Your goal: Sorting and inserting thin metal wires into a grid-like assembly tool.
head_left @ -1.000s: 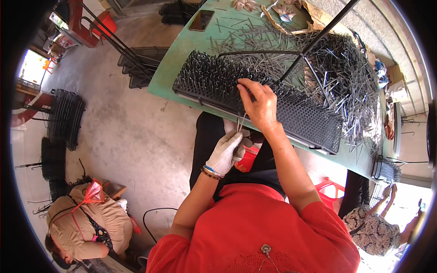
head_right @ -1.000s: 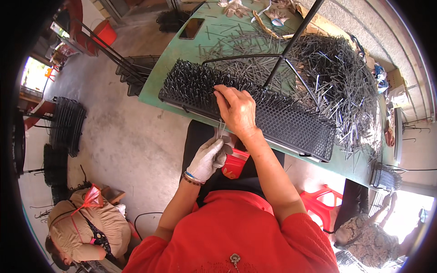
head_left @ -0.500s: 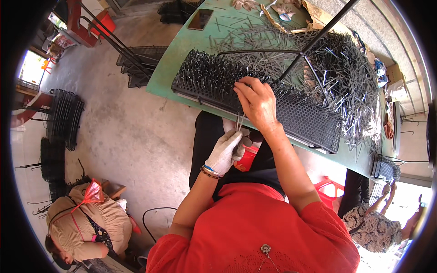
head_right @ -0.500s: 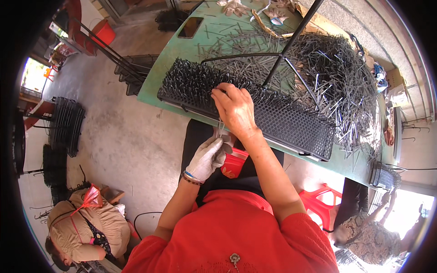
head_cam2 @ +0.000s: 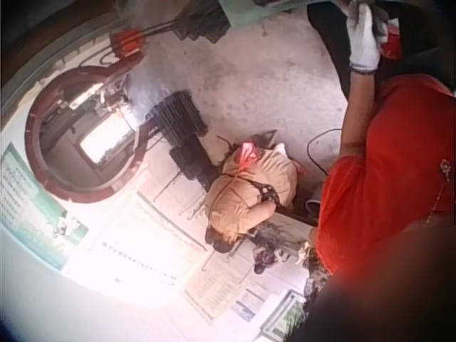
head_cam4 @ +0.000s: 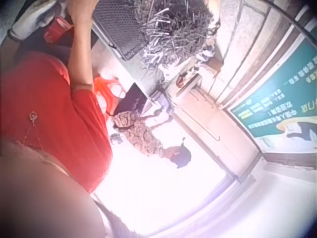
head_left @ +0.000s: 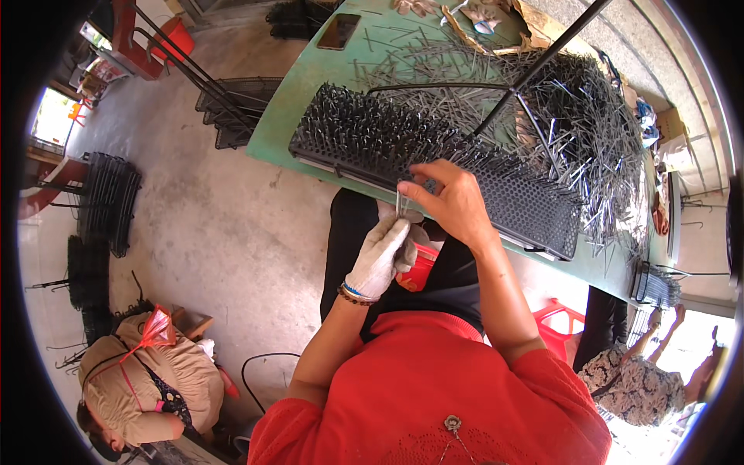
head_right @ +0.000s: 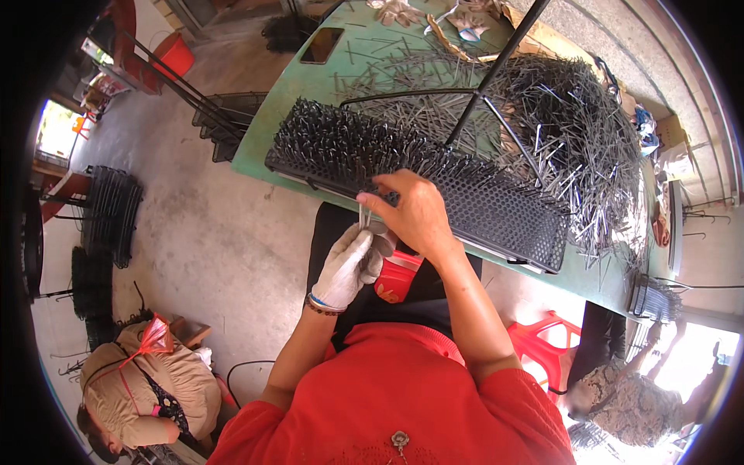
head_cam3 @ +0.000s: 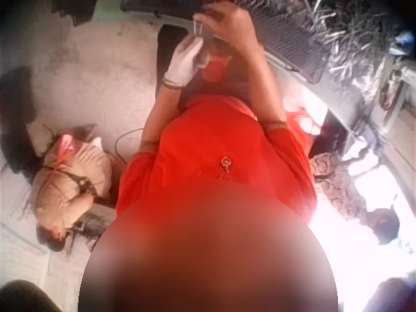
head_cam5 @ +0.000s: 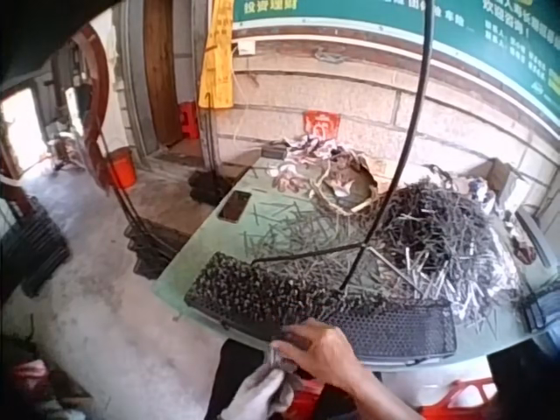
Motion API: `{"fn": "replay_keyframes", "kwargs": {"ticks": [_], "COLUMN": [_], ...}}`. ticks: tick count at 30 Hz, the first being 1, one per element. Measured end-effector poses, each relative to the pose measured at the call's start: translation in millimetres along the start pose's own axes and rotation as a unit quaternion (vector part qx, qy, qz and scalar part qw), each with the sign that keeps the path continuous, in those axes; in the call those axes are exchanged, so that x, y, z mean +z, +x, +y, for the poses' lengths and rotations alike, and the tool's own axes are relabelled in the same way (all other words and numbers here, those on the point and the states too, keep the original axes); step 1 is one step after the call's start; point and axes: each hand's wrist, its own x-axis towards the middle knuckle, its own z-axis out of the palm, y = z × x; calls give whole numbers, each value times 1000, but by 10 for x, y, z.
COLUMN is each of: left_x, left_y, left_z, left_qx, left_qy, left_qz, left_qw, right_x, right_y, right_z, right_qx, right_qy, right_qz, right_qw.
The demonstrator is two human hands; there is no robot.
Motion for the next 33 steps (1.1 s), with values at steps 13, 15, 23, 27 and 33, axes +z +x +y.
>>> {"fn": "replay_keyframes", "kwargs": {"ticks": [13,15,23,27,33], "left_x": [-58,-54,-100,-79,-106], "left_y": [47,49,70,81,95], "left_z": [-106,-102,-118,-107,-120], "left_qx": [-16,-23,-29,-41,-45], "left_qy": [18,22,19,20,11], "left_qz": [13,22,18,16,9], "left_qw": [1000,999,999,999,999], "right_x": [71,145,136,163,214], "right_y": [187,222,211,179,203], "right_z": [98,148,148,167,107], "right_qx": [123,64,30,44,-44], "right_qy": [215,170,91,106,68], "right_qz": [118,164,171,167,158], "right_qw": [962,970,981,979,984]}}
